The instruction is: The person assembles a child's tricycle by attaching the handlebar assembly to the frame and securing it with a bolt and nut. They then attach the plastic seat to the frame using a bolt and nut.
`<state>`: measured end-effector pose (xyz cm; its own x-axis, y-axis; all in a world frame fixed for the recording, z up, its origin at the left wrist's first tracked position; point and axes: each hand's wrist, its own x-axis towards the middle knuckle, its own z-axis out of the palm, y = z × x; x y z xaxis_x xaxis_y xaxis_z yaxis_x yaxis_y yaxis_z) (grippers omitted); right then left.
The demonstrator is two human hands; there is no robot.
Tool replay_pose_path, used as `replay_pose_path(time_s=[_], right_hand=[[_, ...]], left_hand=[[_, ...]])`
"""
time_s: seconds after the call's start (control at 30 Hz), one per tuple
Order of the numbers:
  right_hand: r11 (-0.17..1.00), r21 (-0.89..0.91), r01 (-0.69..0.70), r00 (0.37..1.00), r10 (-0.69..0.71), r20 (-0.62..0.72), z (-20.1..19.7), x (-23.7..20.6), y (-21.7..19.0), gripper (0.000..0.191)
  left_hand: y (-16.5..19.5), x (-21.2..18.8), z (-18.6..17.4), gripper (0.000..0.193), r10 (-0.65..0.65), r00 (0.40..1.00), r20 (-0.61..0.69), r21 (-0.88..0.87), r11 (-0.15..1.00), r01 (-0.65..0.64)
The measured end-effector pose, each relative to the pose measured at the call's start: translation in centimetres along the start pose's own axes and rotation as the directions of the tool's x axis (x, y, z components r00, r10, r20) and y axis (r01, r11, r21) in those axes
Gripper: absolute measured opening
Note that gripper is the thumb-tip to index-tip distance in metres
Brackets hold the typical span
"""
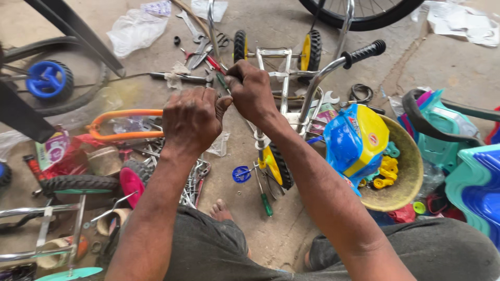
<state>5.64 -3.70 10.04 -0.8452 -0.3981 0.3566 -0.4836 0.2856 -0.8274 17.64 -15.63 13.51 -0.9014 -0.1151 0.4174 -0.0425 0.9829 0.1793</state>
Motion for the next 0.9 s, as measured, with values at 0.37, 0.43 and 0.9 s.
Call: replay_pose_path(time_s=[0.37, 0.43, 0.9], right_hand=[[1.000, -0.009, 0.023, 0.999, -0.023, -0.049, 1.0, -0.7, -0.8, 0.010], [1.000, 0.001, 0.028, 0.998, -0.028, -0.058, 0.6, -0.8, -0.5, 0.010], [0.998, 0.024, 0.058, 0.996, -0.056, -0.063, 1.1, -0.5, 0.0, 0.011]], left_hand=[[-2.8, 1.9, 1.3, 0.059, -0.116, 0.992, 0.049, 0.022, 0.993, 0.115], [-2.2, 0.2, 2.2, 0.051, 0.043, 0.977, -0.207, 0.037, 0.999, -0.036], [-4.7, 3.6, 0.7, 0.063, -0.058, 0.963, 0.263, -0.119, 0.989, 0.092]])
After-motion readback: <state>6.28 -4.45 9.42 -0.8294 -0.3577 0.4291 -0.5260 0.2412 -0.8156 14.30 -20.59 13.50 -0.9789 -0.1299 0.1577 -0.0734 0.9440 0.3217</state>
